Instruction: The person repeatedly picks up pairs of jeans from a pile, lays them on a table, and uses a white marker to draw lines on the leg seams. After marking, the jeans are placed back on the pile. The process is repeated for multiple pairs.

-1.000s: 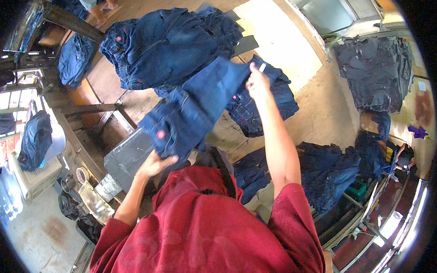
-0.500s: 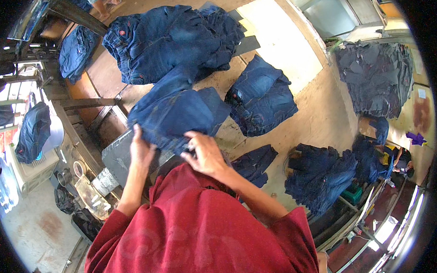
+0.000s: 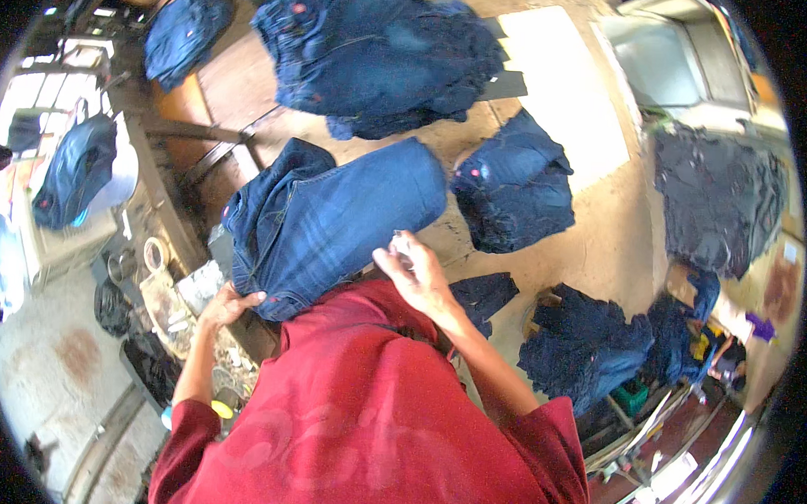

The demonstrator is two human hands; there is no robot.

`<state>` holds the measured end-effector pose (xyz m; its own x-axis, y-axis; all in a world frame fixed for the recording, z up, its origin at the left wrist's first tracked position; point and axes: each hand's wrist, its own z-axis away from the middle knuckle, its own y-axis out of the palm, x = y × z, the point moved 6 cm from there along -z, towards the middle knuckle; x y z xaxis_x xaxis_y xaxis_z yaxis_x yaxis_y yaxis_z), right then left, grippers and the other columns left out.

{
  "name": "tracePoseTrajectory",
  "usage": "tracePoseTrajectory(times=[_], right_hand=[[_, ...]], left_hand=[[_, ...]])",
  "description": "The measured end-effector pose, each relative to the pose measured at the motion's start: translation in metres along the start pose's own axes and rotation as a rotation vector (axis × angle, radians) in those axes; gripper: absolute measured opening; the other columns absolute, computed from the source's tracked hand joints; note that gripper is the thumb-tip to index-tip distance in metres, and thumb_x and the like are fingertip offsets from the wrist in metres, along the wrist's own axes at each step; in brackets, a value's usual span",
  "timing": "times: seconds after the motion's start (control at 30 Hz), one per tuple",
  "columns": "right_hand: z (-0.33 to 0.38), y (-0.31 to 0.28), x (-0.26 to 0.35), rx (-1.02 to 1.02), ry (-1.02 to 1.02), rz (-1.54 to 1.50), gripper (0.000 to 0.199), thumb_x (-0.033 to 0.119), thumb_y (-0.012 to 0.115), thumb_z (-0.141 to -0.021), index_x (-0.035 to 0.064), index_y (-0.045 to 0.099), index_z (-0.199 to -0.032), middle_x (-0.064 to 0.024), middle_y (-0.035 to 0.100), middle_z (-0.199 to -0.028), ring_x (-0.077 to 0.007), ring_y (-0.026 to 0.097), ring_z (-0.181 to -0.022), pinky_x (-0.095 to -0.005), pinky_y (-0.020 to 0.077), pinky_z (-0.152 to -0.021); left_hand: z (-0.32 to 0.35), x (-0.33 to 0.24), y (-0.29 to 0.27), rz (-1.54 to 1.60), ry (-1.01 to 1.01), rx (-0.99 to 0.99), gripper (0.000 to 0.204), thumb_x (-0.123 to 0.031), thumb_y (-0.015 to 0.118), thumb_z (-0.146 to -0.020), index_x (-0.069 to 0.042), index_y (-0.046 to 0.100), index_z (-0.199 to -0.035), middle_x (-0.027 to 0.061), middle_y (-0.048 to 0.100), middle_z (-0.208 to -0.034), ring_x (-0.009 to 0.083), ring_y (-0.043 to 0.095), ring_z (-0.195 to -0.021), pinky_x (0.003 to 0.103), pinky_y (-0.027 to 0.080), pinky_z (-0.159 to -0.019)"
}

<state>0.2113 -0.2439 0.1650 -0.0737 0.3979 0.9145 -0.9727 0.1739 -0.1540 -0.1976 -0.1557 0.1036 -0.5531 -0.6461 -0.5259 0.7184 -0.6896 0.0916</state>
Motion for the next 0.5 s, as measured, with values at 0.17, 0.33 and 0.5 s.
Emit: tracePoseTrajectory(times=[0.17, 0.33, 0.5], right_hand=[[-0.008, 0.012, 0.005, -0.051, -0.054, 0.310, 0.021, 0.025, 0.061, -0.113, 0.0061, 0.053, -0.120, -0.0165, 0.063, -0.081, -0.0347, 0.066, -0.070, -0.0456, 0.0509, -0.067], [-0.007, 0.034, 0.024, -0.078, 0.008, 0.436, 0.021, 0.014, 0.071, -0.106, 0.0052, 0.062, -0.122, -0.0141, 0.069, -0.079, -0.0342, 0.069, -0.065, -0.0453, 0.0520, -0.061], [-0.017, 0.070, 0.048, -0.218, -0.421, 0.506, 0.023, 0.008, 0.079, -0.096, 0.0078, 0.074, -0.119, -0.0099, 0.081, -0.097, -0.0295, 0.075, -0.072, -0.0412, 0.0585, -0.067]], left_hand=[[0.045, -0.031, -0.063, -0.579, -0.274, -0.311, 0.069, -0.034, 0.092, -0.089, 0.001, 0.065, -0.142, 0.0157, 0.079, -0.121, 0.0276, 0.074, -0.107, 0.043, 0.057, -0.098], [0.030, -0.196, -0.037, -0.698, 0.503, -0.960, 0.067, -0.042, 0.093, -0.085, -0.001, 0.068, -0.131, 0.0164, 0.077, -0.094, 0.0359, 0.076, -0.092, 0.046, 0.060, -0.084], [-0.125, -0.243, 0.074, -1.056, 0.725, -0.766, 0.101, -0.078, 0.069, -0.092, 0.000, 0.052, -0.154, 0.0340, 0.069, -0.133, 0.0456, 0.067, -0.129, 0.051, 0.053, -0.109]])
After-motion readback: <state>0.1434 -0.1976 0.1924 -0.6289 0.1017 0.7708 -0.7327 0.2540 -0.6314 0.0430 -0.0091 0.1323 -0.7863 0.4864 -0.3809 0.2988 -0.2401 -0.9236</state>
